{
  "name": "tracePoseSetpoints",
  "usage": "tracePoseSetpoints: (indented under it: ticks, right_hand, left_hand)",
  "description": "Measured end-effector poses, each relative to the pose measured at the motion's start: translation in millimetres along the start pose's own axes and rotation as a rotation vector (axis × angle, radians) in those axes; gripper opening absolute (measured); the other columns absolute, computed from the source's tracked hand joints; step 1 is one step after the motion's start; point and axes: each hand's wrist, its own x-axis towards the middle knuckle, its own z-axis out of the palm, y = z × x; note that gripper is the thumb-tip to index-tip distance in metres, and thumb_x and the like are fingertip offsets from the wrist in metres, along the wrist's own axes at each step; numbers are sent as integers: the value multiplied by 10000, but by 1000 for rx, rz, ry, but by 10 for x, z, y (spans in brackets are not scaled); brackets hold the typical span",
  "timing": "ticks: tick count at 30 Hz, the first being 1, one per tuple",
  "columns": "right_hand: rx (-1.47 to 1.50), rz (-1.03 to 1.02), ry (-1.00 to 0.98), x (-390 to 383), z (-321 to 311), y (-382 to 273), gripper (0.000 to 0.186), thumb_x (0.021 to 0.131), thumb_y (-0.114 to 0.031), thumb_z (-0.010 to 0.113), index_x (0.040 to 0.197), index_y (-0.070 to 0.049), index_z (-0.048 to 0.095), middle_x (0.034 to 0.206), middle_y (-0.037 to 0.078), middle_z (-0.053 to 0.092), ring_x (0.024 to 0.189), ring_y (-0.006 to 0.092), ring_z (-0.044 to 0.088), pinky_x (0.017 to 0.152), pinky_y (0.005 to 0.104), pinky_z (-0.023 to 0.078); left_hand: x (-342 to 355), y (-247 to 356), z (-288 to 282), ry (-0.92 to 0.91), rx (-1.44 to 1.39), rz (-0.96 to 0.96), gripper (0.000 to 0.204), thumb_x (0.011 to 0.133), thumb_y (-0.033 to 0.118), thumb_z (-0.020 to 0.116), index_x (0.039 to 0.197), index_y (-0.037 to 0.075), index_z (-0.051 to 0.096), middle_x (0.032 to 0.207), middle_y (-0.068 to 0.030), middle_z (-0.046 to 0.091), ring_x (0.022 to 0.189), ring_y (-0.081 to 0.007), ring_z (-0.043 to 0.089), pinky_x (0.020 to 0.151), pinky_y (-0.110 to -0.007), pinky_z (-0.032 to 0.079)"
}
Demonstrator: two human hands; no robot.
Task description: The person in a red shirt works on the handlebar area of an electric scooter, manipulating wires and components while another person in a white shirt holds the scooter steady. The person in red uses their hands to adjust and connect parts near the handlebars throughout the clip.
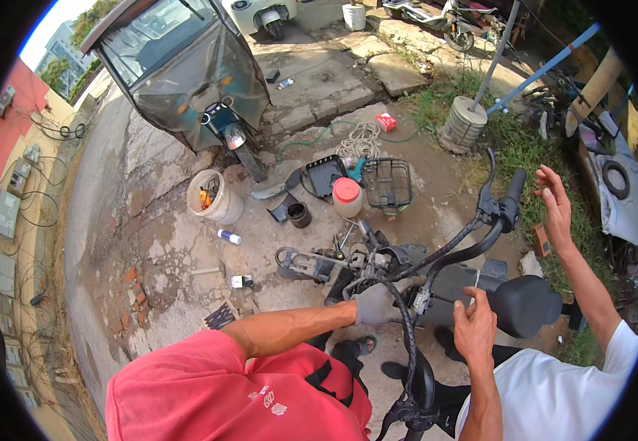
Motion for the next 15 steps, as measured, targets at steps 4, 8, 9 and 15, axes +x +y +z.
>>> tracePoseSetpoints:
  ticks: [4, 8, 9, 15]
  right_hand:
    - [342, 217, -77, 31, 96, 186, 186, 956, -77, 688, 1114, 22, 692, 682, 18, 607, 578, 86, 544, 560, 304, 465]
    - [458, 127, -201, -107, -9, 279, 370, 935, -65, 728, 1280, 50, 661, 760, 20, 629, 644, 80, 585, 605, 253, 495]
    - [415, 85, -226, -119, -55, 272, 405, 927, -72, 739, 1305, 46, 655, 765, 31, 632, 660, 91, 598, 621, 265, 506]
    - [-103, -301, -118, 55, -180, 228, 394, 961, -356, 732, 1079, 19, 756, 879, 154, 731, 729, 298, 707, 686, 429, 554]
  left_hand:
    - [17, -99, 63, 8, 1, 27, 916, 841, 449, 839, 1569, 73, 430, 1393, -232, 612, 1213, -370, 646, 1034, -438, 515]
    - [35, 34, -9, -38, -22, -39, 869, 860, 358, 833, 1575, 74, 431, 1111, -176, 678, 984, -285, 676, 887, -402, 540]
    - [28, 71, -22, -48, -35, -51, 858, 863, 326, 829, 1577, 70, 429, 1023, -146, 666, 912, -249, 660, 830, -386, 534]
    - [103, 311, -84, -169, -133, -326, 807, 864, 237, 812, 1552, 31, 444, 1179, -181, 696, 994, -260, 694, 906, -387, 552]
